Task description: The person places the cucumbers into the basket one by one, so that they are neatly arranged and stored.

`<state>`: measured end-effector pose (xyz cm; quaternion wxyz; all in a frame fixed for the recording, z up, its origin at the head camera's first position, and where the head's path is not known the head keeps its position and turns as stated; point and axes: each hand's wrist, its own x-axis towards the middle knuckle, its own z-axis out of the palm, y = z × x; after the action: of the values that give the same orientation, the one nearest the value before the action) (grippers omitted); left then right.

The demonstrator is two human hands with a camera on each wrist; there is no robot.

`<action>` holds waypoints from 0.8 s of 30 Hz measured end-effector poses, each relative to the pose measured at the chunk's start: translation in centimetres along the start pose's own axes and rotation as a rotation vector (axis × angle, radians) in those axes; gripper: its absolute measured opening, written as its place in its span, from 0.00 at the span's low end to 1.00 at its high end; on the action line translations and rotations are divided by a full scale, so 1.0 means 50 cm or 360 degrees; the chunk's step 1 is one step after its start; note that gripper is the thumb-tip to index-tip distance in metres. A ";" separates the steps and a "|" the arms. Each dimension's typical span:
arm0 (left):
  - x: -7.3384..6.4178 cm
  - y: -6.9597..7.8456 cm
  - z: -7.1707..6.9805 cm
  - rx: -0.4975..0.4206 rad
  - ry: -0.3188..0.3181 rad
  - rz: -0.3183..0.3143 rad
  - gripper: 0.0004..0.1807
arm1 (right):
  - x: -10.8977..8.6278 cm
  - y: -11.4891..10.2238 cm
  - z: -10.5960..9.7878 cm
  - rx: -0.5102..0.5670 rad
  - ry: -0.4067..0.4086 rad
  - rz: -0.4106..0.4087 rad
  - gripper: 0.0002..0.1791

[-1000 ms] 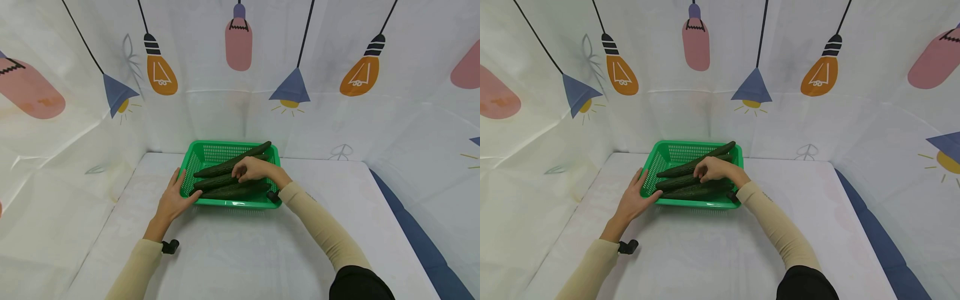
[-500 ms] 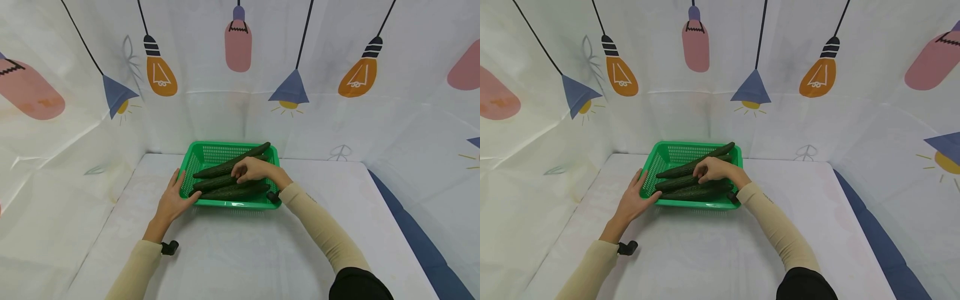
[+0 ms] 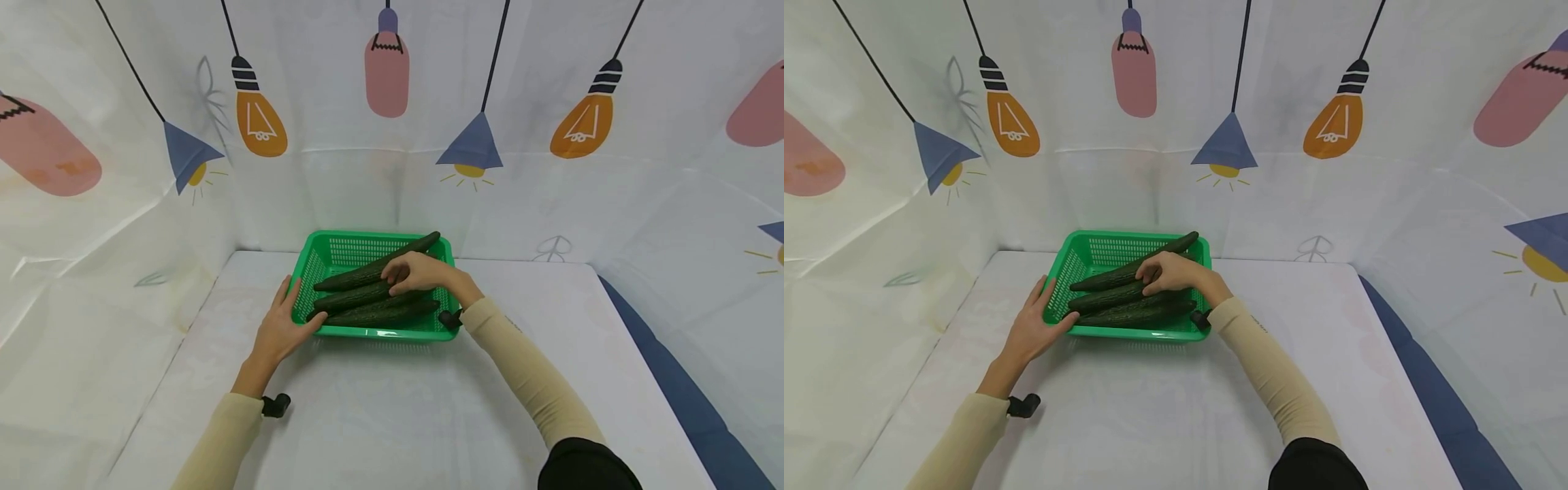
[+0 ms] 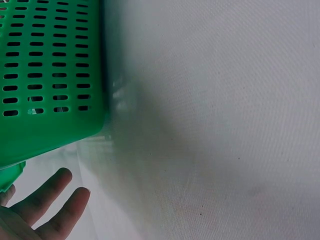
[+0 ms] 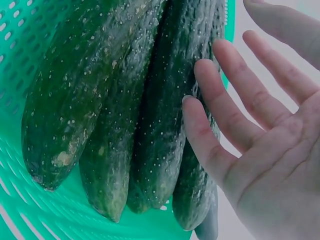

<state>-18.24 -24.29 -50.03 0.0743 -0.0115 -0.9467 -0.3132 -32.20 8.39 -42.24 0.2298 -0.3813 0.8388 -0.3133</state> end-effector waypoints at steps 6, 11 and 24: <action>0.001 -0.001 0.001 -0.0002 0.0004 0.0002 0.56 | -0.004 0.004 -0.003 0.0013 0.0007 -0.0016 0.24; 0.001 -0.003 0.002 -0.0006 0.0007 0.0004 0.55 | -0.008 0.005 -0.005 0.0008 0.0000 -0.0015 0.24; -0.001 -0.002 0.003 -0.0048 0.0031 0.0012 0.54 | -0.025 0.011 -0.009 0.0005 0.0040 -0.0046 0.22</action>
<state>-18.24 -24.26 -50.20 0.0846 -0.0130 -0.9411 -0.3272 -31.98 9.79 -42.13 0.2153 -0.3890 0.8356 -0.3226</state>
